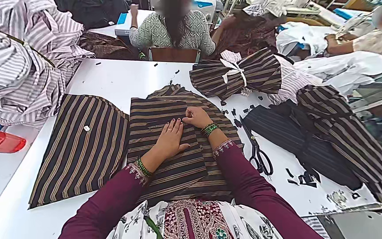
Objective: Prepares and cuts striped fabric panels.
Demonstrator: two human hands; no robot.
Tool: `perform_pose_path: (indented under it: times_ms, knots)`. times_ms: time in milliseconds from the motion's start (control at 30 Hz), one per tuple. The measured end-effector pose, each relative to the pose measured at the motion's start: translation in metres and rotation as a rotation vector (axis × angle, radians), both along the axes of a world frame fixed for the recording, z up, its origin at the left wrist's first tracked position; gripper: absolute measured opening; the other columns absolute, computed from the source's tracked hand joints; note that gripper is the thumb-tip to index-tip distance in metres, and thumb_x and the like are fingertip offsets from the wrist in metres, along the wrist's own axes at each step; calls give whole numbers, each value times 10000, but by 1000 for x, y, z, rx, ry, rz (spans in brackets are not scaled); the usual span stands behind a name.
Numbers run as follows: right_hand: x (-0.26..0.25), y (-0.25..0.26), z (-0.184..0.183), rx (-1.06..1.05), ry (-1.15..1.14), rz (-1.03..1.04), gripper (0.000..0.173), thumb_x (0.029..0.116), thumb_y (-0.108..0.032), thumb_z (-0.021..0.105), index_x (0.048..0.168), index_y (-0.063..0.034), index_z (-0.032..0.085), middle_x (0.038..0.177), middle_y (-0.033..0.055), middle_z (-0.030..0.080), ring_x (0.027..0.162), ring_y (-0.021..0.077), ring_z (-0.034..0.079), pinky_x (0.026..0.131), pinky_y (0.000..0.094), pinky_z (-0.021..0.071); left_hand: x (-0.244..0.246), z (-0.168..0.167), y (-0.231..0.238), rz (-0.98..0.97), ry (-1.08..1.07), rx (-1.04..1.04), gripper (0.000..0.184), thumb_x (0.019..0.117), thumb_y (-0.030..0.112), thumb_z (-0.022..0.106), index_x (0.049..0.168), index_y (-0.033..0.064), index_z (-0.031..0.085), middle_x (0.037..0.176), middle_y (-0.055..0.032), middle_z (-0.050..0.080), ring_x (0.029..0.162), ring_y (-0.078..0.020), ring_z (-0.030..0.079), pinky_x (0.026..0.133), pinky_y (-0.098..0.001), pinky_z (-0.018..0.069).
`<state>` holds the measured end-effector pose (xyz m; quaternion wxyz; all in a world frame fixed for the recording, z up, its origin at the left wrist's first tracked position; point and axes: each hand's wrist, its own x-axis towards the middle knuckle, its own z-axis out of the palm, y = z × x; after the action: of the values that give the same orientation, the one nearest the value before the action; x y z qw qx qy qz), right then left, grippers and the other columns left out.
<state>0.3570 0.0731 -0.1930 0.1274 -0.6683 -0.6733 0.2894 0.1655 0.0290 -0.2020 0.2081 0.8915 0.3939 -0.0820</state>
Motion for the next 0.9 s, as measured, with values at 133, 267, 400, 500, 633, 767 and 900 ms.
perform_pose_path:
  times_ms: [133, 267, 400, 500, 633, 767, 900]
  knots:
    - [6, -5, 20, -27, 97, -175, 425, 930, -66, 704, 1334, -6, 587, 1294, 258, 601, 1178, 409, 606, 992, 586, 489, 22, 13, 21, -24, 29, -68, 1064, 937, 670, 573, 1630, -3, 128, 1719, -186, 61, 1591, -374, 28, 1219, -666, 28]
    - [15, -16, 28, 132, 222, -251, 336, 973, -36, 645, 1305, -14, 601, 922, 202, 647, 779, 321, 611, 719, 499, 519, 37, 13, 19, 53, 65, -83, 1145, 878, 745, 586, 1647, 49, 103, 1723, -180, 24, 1580, -429, -17, 1159, -767, 9]
    - [3, -6, 29, 148, 97, -194, 207, 971, -107, 677, 1126, 29, 656, 905, 208, 676, 814, 348, 678, 776, 530, 564, 46, 7, 18, 104, 73, -47, 1110, 850, 815, 540, 1665, 190, 120, 1716, -209, -18, 1562, -485, -33, 1126, -810, 8]
    - [-10, -4, 27, 115, -15, -141, 134, 917, -75, 714, 983, 34, 670, 902, 215, 678, 891, 377, 670, 808, 559, 529, 48, 7, 17, 103, 91, -46, 1073, 838, 837, 524, 1662, 262, 150, 1713, -218, -33, 1553, -510, -40, 1111, -825, 6]
    - [-20, -3, 22, 42, -109, -92, 94, 932, -75, 688, 960, 11, 664, 853, 199, 676, 852, 372, 677, 762, 557, 532, 48, 6, 16, 103, 91, -47, 1036, 841, 839, 516, 1631, 210, 282, 1713, -218, -19, 1552, -510, -48, 1105, -830, 5]
    - [-22, -7, 9, 202, -72, -135, 91, 936, -65, 701, 925, -3, 634, 797, 206, 651, 764, 385, 670, 662, 557, 540, 48, 5, 16, 101, 84, -43, 1046, 841, 838, 518, 1636, 206, 269, 1709, -233, -24, 1552, -508, -63, 1106, -828, -4]
    - [-16, -10, 6, 324, 12, -153, 81, 927, -26, 684, 943, 23, 621, 800, 218, 638, 749, 389, 657, 649, 556, 535, 48, 5, 17, 102, 91, -55, 1064, 841, 841, 514, 1657, 240, 189, 1707, -231, -69, 1550, -506, -91, 1112, -823, -9]
